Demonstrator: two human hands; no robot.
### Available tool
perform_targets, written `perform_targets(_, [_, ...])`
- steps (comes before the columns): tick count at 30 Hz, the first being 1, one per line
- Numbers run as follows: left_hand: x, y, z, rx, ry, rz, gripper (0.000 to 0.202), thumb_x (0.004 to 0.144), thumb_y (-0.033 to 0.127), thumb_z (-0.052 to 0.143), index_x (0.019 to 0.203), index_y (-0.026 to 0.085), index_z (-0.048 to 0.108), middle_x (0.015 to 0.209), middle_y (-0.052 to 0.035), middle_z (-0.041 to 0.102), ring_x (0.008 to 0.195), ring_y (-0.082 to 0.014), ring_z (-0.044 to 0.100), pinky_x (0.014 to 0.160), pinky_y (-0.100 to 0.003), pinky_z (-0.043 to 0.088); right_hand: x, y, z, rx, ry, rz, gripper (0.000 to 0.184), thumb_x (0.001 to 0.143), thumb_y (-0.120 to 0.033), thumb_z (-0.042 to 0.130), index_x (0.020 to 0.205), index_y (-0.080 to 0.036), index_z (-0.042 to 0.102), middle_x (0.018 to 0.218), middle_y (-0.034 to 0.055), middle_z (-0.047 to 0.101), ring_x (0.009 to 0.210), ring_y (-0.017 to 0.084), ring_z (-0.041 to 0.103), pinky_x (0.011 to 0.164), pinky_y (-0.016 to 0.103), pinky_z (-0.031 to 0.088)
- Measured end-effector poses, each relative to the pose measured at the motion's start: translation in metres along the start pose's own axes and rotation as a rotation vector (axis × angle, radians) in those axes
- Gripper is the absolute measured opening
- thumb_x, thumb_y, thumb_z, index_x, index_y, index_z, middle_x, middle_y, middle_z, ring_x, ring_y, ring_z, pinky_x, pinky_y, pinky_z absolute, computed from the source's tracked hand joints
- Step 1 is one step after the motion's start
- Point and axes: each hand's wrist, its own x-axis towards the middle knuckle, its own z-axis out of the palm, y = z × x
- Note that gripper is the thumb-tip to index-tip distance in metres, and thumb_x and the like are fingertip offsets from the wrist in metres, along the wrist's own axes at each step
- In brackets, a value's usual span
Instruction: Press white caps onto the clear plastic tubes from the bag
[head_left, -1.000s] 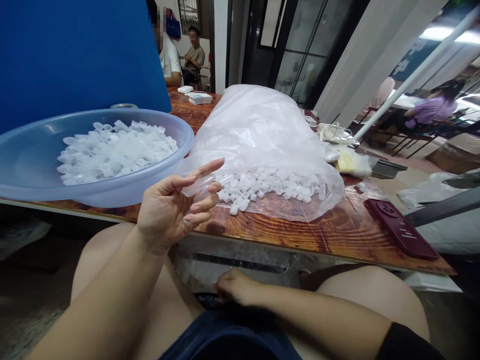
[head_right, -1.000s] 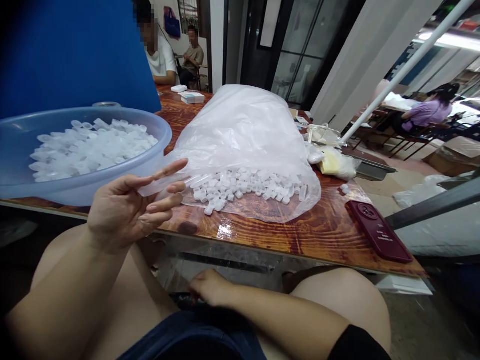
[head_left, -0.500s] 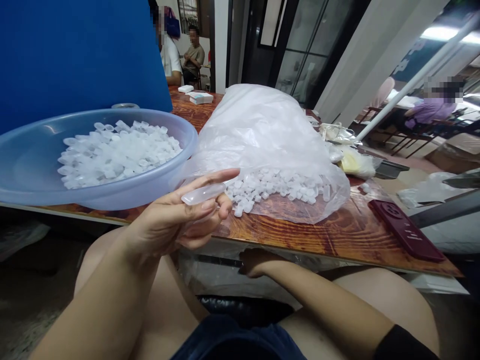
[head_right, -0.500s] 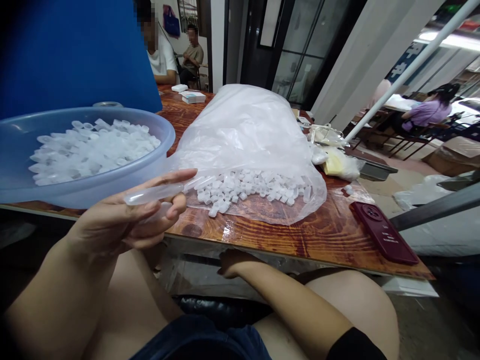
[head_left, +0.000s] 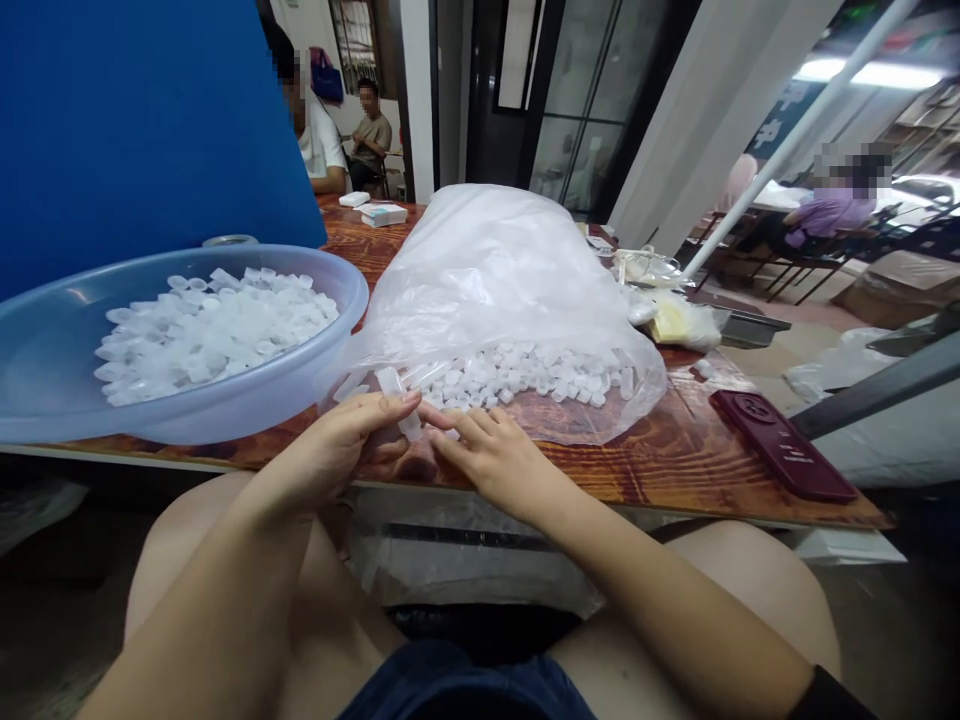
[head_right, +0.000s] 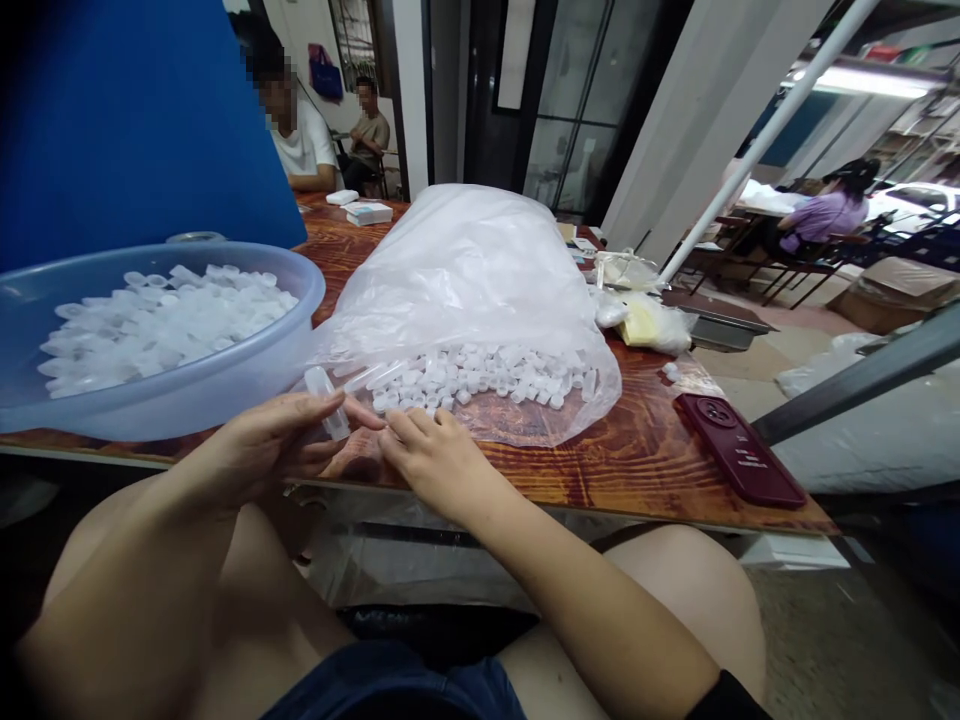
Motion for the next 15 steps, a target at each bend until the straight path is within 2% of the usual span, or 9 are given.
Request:
perform_targets(2, [0.003, -0.004, 0.001, 0.066, 0.029, 0.032, 0.04, 0.078, 0.048, 0.068, 0.091, 0.012, 0.075, 0.056, -0.0031, 0.053, 0.048, -0.009, 0.044, 0.044, -0.018, 0.033, 0.002, 0.001, 0.002, -0.021, -0.033, -0.045, 0.025, 0.096, -0.018, 0.046, 0.116, -0.012, 0.06, 0.125, 0.0162, 0.059, 0.1, 0.025, 0.051, 0.077, 0.04, 0.045])
perform_targets(4, [0.006, -0.006, 0.002, 0.09, 0.037, 0.045, 0.039, 0.076, 0.046, 0.07, 0.093, 0.012, 0.075, 0.058, -0.0028, 0.054, 0.048, -0.0078, 0.04, 0.044, -0.018, 0.03, 0.003, 0.002, 0.004, -0.02, -0.037, -0.07, 0.022, 0.096, -0.017, 0.046, 0.109, -0.011, 0.063, 0.119, 0.0156, 0.063, 0.098, 0.025, 0.053, 0.075, 0.039, 0.045])
perform_targets(6, [0.006, -0.007, 0.003, 0.067, 0.021, 0.034, 0.039, 0.074, 0.045, 0.072, 0.096, 0.012, 0.074, 0.059, -0.0022, 0.053, 0.048, -0.0071, 0.038, 0.044, -0.019, 0.028, 0.003, 0.003, 0.006, 0.003, -0.01, -0.068, 0.02, 0.095, -0.015, 0.048, 0.105, -0.01, 0.064, 0.108, 0.0145, 0.066, 0.095, 0.025, 0.054, 0.074, 0.039, 0.046])
perform_targets(8, [0.006, -0.008, 0.006, 0.027, 0.008, 0.023, 0.042, 0.076, 0.046, 0.071, 0.101, 0.012, 0.073, 0.054, 0.0009, 0.045, 0.047, -0.0067, 0.035, 0.045, -0.019, 0.027, 0.003, 0.005, 0.008, 0.054, 0.051, -0.046, 0.021, 0.095, -0.013, 0.048, 0.107, -0.008, 0.063, 0.102, 0.0148, 0.066, 0.094, 0.025, 0.055, 0.076, 0.038, 0.047])
perform_targets(11, [0.006, -0.009, 0.01, -0.058, -0.011, 0.015, 0.048, 0.08, 0.049, 0.066, 0.108, 0.012, 0.071, 0.049, 0.0061, 0.03, 0.045, -0.0057, 0.028, 0.044, -0.018, 0.022, 0.003, 0.011, 0.007, 0.203, 0.181, 0.029, 0.024, 0.094, -0.009, 0.043, 0.11, -0.005, 0.061, 0.101, 0.0172, 0.063, 0.094, 0.024, 0.055, 0.082, 0.038, 0.048])
perform_targets(15, [0.008, -0.011, 0.017, -0.192, -0.071, 0.018, 0.047, 0.081, 0.046, 0.066, 0.112, 0.011, 0.068, 0.05, 0.0087, 0.022, 0.044, -0.0042, 0.019, 0.042, -0.017, 0.016, 0.003, 0.019, -0.007, 0.508, 0.366, 0.242, 0.02, 0.089, -0.01, 0.048, 0.104, -0.011, 0.061, 0.093, 0.0119, 0.056, 0.085, 0.02, 0.053, 0.074, 0.035, 0.05])
